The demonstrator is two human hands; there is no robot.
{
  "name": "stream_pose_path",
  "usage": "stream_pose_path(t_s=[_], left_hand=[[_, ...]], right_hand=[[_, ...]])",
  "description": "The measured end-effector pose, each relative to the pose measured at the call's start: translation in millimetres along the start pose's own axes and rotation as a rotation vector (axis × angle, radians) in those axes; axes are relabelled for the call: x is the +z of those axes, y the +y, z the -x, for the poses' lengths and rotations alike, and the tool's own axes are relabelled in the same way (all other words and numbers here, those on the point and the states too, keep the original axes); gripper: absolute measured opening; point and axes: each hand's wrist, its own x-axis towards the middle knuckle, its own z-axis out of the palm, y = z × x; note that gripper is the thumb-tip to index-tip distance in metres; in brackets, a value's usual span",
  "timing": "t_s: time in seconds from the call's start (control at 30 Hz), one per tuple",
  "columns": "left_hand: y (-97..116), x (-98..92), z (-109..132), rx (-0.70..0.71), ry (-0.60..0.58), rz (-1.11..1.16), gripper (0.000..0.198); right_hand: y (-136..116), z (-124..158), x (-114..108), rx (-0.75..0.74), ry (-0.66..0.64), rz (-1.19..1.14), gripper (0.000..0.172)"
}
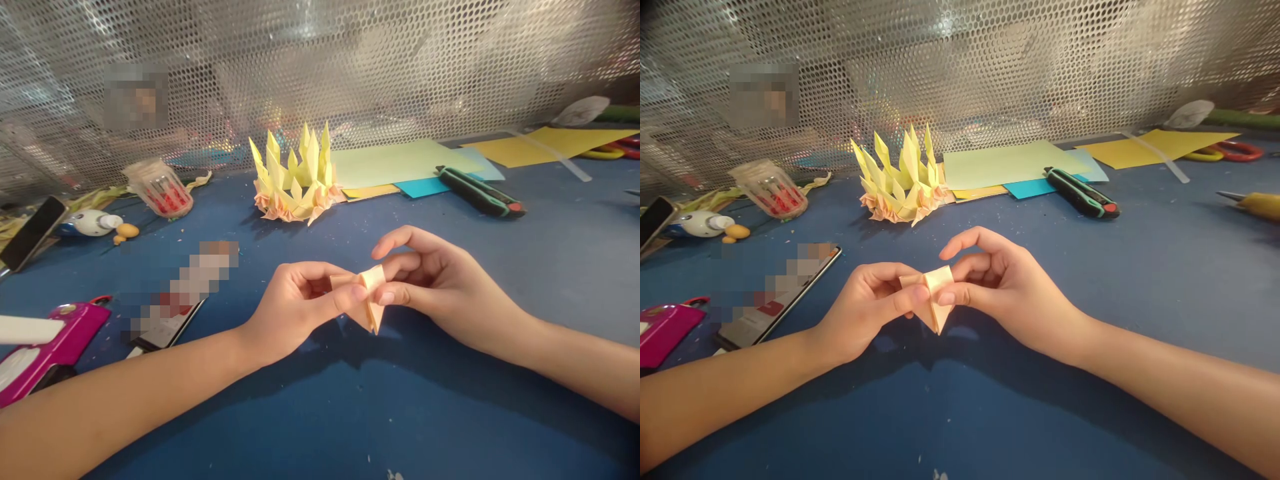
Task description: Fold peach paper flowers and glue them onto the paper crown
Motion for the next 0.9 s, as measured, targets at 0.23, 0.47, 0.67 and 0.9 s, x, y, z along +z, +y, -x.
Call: stream_pose_path(t_s=[0.23, 0.47, 0.67, 0.9], left_hand=[[-1.1, 0.2, 0.6, -0.022, 0.029, -0.008, 0.007], [-1.5, 2.1, 3.7, -0.049, 0.103, -0.172, 0.008], [-1.7, 0.2, 3.8, -0.033, 0.080, -0.193, 0.013], [-1.2, -1.0, 3.9, -0.013, 0.070, -0.180, 0.014]], right_hand=[[-0.8, -2.2, -0.7, 0.013, -0.004, -0.009, 0.027], [0.1, 0.8, 2.0, 0.007, 0.003, 0.064, 0.025], [-1.2, -0.3, 2.0, 0.042, 0.012, 0.061, 0.025], [-2.0, -0.5, 1.7, 0.052, 0.032, 0.081, 0.026]])
